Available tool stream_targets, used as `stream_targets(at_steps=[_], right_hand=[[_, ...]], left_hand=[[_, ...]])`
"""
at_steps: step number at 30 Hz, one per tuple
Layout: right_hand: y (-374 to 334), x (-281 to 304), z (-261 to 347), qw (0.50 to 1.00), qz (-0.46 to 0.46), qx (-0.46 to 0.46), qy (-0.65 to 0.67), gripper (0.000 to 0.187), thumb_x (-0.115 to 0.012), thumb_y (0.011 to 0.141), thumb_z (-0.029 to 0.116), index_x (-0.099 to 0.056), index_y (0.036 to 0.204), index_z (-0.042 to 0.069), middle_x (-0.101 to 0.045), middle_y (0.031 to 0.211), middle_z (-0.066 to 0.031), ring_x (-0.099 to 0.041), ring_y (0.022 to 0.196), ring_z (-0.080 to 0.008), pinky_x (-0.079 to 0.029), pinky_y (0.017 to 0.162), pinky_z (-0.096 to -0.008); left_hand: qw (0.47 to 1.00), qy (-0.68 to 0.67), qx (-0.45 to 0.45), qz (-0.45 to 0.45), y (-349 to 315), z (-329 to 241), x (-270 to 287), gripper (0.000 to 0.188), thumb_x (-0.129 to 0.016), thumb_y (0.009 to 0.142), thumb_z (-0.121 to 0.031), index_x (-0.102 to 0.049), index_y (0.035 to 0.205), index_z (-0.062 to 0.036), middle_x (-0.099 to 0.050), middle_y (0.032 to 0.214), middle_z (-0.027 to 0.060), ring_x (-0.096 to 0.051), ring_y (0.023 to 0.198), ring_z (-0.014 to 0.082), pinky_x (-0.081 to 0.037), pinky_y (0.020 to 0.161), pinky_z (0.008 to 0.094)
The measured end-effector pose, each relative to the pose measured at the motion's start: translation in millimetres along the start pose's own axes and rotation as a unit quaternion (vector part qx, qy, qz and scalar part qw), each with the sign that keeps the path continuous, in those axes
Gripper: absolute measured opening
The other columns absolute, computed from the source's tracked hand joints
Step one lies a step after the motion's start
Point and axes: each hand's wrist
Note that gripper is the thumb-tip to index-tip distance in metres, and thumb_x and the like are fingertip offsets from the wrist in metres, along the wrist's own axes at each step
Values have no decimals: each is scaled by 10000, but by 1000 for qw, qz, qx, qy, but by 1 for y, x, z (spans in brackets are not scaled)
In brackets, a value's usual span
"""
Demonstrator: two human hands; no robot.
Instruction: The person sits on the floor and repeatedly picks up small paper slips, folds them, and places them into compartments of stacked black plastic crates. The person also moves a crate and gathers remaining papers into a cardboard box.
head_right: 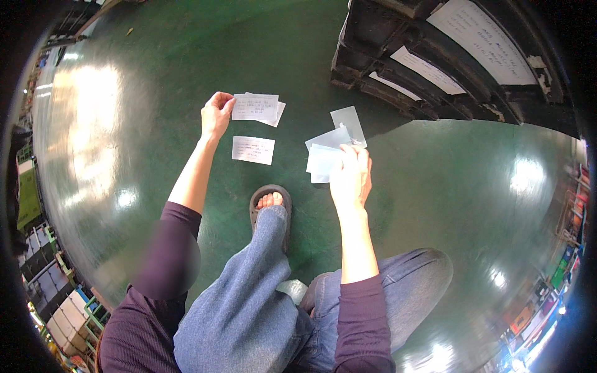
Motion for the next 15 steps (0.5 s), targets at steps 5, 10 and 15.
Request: stream_targets(at_steps=[5,10,15], right_hand=[[6,-26,13,992,62,-4,109,274,-602,881,171,-620,1108,20,-632,1104,-130,-623,1012,-249,-497,865,-369],[47,-69,38,863,168,-176,443,348,-746,809,213,-653,1075,8,-691,1013,-136,-668,839,-179,-522,734,-299],[70,-108,47,890,180,-191,372,259,-781,778,242,-694,816,0,-696,706,-64,-657,628,-122,-497,621,-262]], left_hand=[[968,-190,111,121,-4,10,-4,121,-635,904,-131,-633,947,-17,-647,787,18,-585,688,78,-493,633,240],[934,-264,107,215,-17,1,-8,100,-628,917,-142,-607,921,-44,-622,798,-10,-570,717,68,-499,678,239],[981,-126,91,116,-21,-7,-4,252,-663,895,-207,-608,1098,-68,-660,973,26,-610,868,94,-508,750,259]])
Point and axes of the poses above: each hand's wrist, its own y-axis towards the middle knuckle, its own x-axis out of the back of the hand, z = x × y
